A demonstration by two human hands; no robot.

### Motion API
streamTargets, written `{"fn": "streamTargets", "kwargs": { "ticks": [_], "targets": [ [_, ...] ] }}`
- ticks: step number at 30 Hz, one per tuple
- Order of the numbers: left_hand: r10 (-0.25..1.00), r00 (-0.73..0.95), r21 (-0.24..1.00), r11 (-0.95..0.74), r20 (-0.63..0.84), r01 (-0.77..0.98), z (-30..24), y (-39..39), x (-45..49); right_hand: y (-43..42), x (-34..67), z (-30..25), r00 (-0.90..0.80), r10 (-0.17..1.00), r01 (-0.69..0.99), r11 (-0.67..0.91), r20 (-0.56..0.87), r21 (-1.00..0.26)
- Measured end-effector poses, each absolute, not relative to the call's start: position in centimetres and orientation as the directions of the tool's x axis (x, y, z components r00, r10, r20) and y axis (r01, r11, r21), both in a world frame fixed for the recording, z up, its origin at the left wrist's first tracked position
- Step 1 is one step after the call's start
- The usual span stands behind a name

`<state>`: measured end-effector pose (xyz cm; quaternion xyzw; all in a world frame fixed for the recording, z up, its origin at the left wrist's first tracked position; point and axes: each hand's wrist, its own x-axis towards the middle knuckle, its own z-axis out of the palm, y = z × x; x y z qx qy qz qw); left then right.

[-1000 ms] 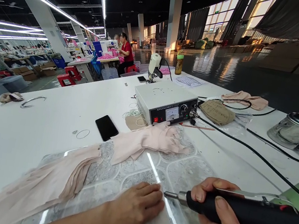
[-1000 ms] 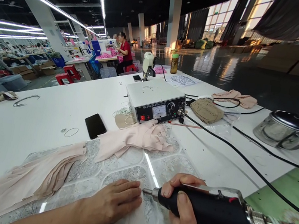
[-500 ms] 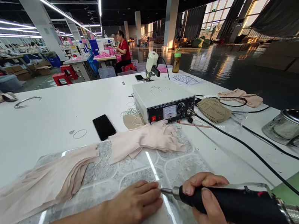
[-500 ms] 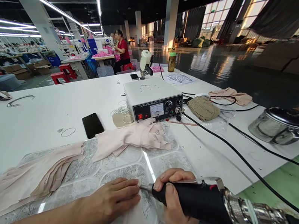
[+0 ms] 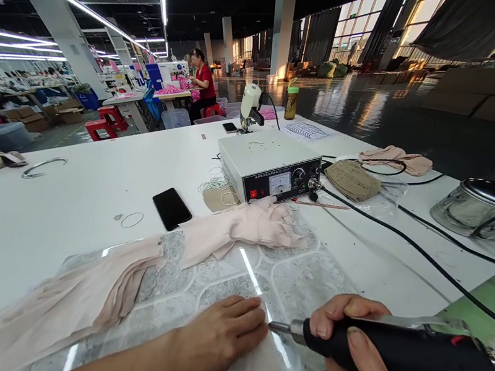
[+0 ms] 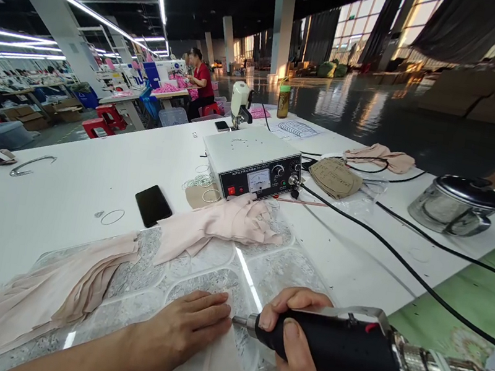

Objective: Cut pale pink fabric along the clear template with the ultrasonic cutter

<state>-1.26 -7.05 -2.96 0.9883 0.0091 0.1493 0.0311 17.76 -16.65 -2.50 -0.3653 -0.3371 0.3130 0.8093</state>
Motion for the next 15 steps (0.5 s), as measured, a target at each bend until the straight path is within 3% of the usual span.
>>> {"fn": "streamTargets", "kwargs": {
  "ticks": [15],
  "targets": [
    [0.026, 0.954, 0.076, -0.997, 0.298, 0.003, -3.2, -6.64, -1.84, -16.57, 17.87, -3.18, 0.62, 0.722, -0.263, 0.561, 0.308, -0.785]
  ]
}}
